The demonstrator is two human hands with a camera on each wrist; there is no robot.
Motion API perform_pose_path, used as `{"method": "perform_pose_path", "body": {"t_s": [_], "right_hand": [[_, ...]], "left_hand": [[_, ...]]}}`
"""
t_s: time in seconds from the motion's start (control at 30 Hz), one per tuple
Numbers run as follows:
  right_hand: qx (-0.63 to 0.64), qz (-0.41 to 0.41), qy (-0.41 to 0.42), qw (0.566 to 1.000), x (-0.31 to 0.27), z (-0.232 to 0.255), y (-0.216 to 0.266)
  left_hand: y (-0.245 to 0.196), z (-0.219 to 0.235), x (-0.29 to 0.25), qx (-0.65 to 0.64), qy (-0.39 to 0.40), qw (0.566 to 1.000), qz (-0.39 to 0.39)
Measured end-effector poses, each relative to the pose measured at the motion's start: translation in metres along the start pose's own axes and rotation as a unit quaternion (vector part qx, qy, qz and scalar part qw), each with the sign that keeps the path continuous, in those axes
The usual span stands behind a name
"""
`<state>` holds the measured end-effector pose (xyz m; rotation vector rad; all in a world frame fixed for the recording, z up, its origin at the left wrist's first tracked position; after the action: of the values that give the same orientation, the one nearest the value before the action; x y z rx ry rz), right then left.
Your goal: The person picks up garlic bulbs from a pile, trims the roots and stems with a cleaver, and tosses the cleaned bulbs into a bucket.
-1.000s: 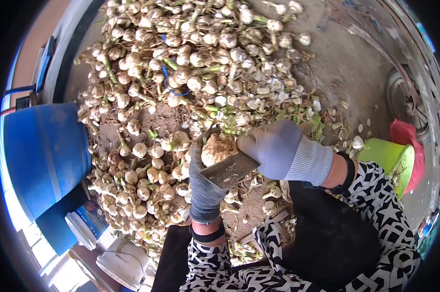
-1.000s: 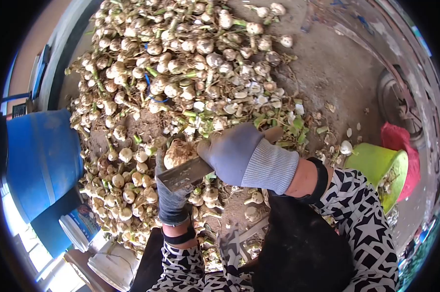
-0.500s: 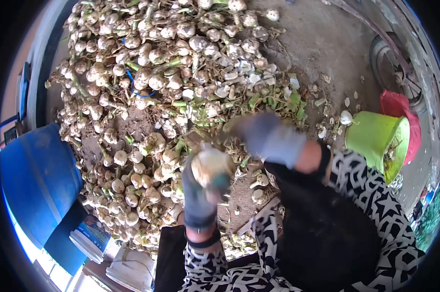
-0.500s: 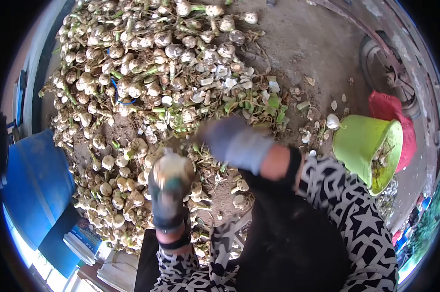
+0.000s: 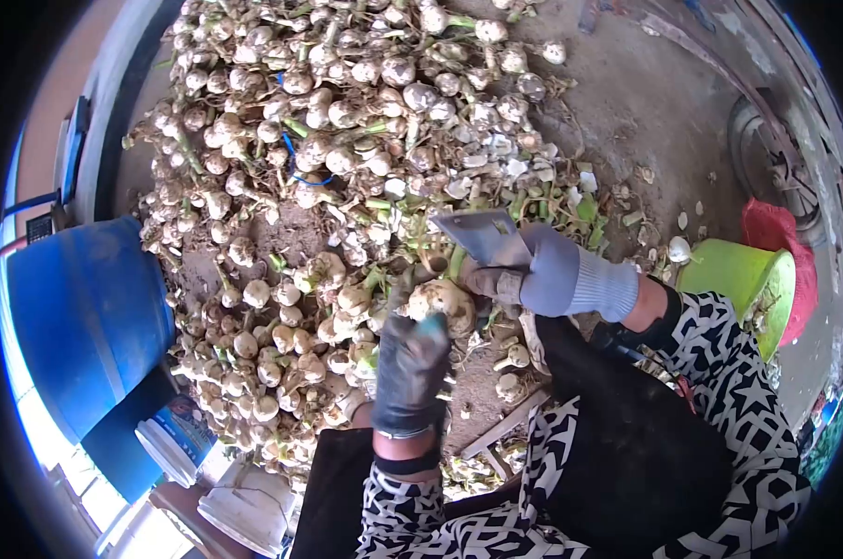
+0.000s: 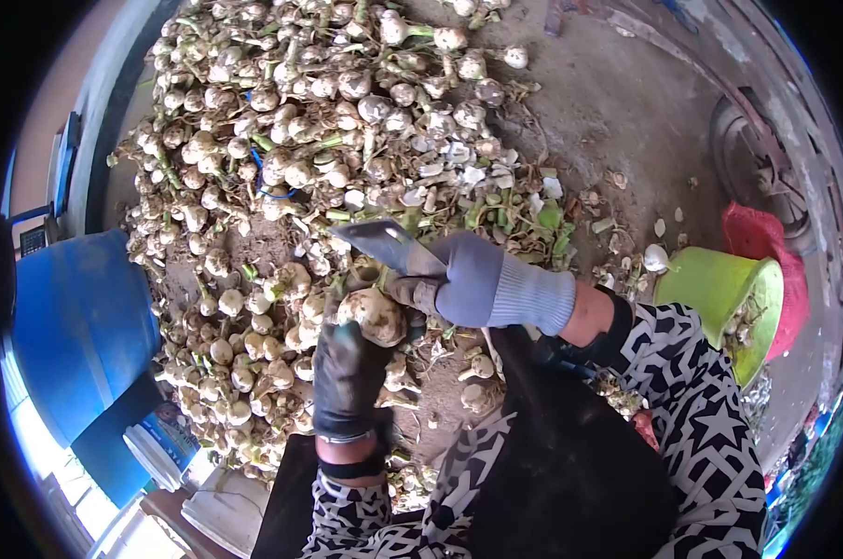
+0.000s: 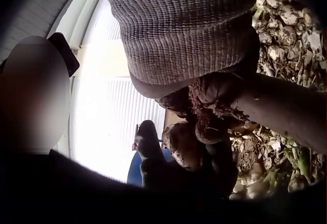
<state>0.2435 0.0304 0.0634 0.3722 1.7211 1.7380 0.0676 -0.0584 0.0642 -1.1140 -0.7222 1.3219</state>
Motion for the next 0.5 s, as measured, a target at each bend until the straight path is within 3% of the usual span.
{"method": "perform_pose_path", "body": {"t_s": [0.03,0.07,0.13,0.2,0.23,0.27,0.33,0.37,0.4,0.43,0.47,0.5], "right_hand": [[0.001,0.004,0.003,1.000,-0.002,-0.001,-0.004],[0.023,0.057,-0.029,0.998,-0.001,0.002,0.002],[0.046,0.123,-0.048,0.990,-0.001,0.006,0.006],[-0.242,0.007,-0.047,0.969,-0.002,0.003,-0.013],[-0.295,-0.134,0.031,0.945,0.006,-0.001,-0.055],[-0.347,-0.269,0.107,0.892,0.014,0.000,-0.097],[-0.312,-0.178,-0.037,0.933,0.001,0.005,-0.115],[-0.304,-0.172,-0.028,0.937,0.001,0.003,-0.110],[-0.257,-0.219,-0.043,0.940,-0.002,0.011,-0.096],[-0.216,-0.262,-0.060,0.938,0.000,0.020,-0.087],[-0.220,-0.257,-0.059,0.939,0.005,0.023,-0.083],[-0.175,-0.241,-0.067,0.952,0.007,0.023,-0.080]], "left_hand": [[-0.002,-0.002,0.000,-0.060,-0.051,0.997,0.006],[0.004,-0.013,0.000,-0.411,-0.098,0.901,0.103],[0.004,-0.008,-0.004,-0.407,-0.091,0.905,0.088],[-0.009,-0.003,-0.014,-0.246,-0.141,0.958,0.042],[-0.013,-0.008,-0.017,-0.491,-0.076,0.867,0.043],[-0.020,0.010,-0.022,-0.471,-0.037,0.880,0.051],[-0.024,0.048,-0.029,-0.369,0.029,0.929,0.032],[-0.007,0.068,-0.040,-0.296,0.013,0.944,0.145],[0.024,0.097,-0.048,-0.158,-0.012,0.980,0.120],[0.060,0.123,-0.057,-0.057,-0.108,0.966,0.227],[0.055,0.150,-0.044,0.081,-0.187,0.923,0.326],[0.084,0.181,-0.037,0.101,-0.230,0.923,0.293]]}}
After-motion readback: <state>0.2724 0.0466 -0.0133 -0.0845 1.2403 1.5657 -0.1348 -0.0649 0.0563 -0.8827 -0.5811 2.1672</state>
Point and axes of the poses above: each hand's wrist, its own x-axis towards the middle knuckle, its own z-axis out of the back of the hand, y = z × x, the point moved 3 cm from there along x, towards the middle knuckle, and after that the axes turned 7 degrees about y, right-handed, at the moved point
